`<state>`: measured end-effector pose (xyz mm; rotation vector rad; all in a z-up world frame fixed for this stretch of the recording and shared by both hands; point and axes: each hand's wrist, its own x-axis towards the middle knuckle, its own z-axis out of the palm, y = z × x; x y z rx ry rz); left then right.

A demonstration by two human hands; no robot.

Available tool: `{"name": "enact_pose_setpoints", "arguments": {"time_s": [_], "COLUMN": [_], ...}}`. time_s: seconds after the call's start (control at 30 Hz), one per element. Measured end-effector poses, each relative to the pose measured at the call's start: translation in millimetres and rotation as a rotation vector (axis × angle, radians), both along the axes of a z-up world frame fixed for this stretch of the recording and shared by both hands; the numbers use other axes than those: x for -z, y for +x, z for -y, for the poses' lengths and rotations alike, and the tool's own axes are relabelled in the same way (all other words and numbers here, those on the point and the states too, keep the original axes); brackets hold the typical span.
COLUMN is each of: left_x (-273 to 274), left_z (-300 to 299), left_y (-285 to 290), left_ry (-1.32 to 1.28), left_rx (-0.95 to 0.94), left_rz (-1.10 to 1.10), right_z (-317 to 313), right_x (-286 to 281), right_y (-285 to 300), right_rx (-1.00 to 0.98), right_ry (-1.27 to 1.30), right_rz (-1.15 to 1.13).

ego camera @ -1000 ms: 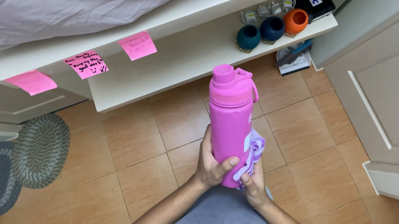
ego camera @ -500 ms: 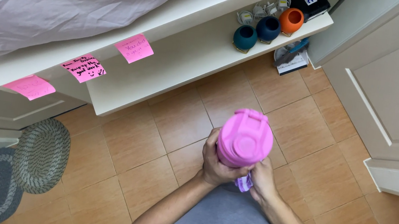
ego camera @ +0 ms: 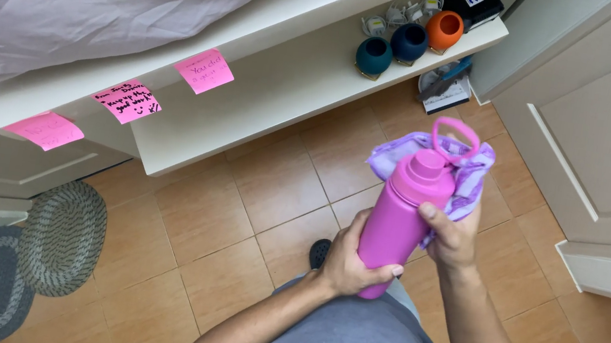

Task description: Cleaning a decorative bowl, a water bottle, and light bulbs using a cleaning cloth and spray bottle.

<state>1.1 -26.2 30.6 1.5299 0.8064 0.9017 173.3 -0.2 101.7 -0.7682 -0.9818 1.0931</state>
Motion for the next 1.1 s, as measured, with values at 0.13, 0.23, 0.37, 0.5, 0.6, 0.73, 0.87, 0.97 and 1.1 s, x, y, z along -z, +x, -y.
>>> {"name": "enact_pose_setpoints", "arguments": {"time_s": [0.13, 0.23, 0.37, 0.5, 0.6, 0.73, 0.87, 0.97, 1.1], "left_x": [-3, 3, 37, -4, 34, 24, -9, -15, -28], "left_z": [0, -6, -13, -17, -14, -22, -41, -50, -43], "left_y": [4, 4, 7, 6, 17, 23, 14, 10, 15], "left_ry": [0.014, 0.014, -0.315, -0.542, -0.327, -0.14, -0.234, -0.256, -0.124], "left_rx": [0.037, 0.095, 0.468, 0.667, 0.472, 0.25, 0.064, -0.024, -0.051], "left_rz": [-0.029, 0.023, 0.38, 0.493, 0.443, 0.451, 0.608, 0.657, 0.456], "right_z": [-3, -2, 8, 16, 13, 31, 54, 62, 65], "right_x": [-12, -1, 24, 39, 30, 46, 56, 58, 85], "right_y": [17, 25, 34, 32, 20, -6, -23, -35, -36], "right_rx": [0.004, 0.049, -0.079, -0.055, 0.108, 0.049, 0.043, 0.165, 0.264], "right_ry": [0.029, 0.047, 0.012, -0.024, 0.028, 0.145, 0.143, 0.264, 0.335], "right_rz": [0.017, 0.052, -0.142, -0.207, -0.045, -0.071, 0.383, 0.898, 0.923]}}
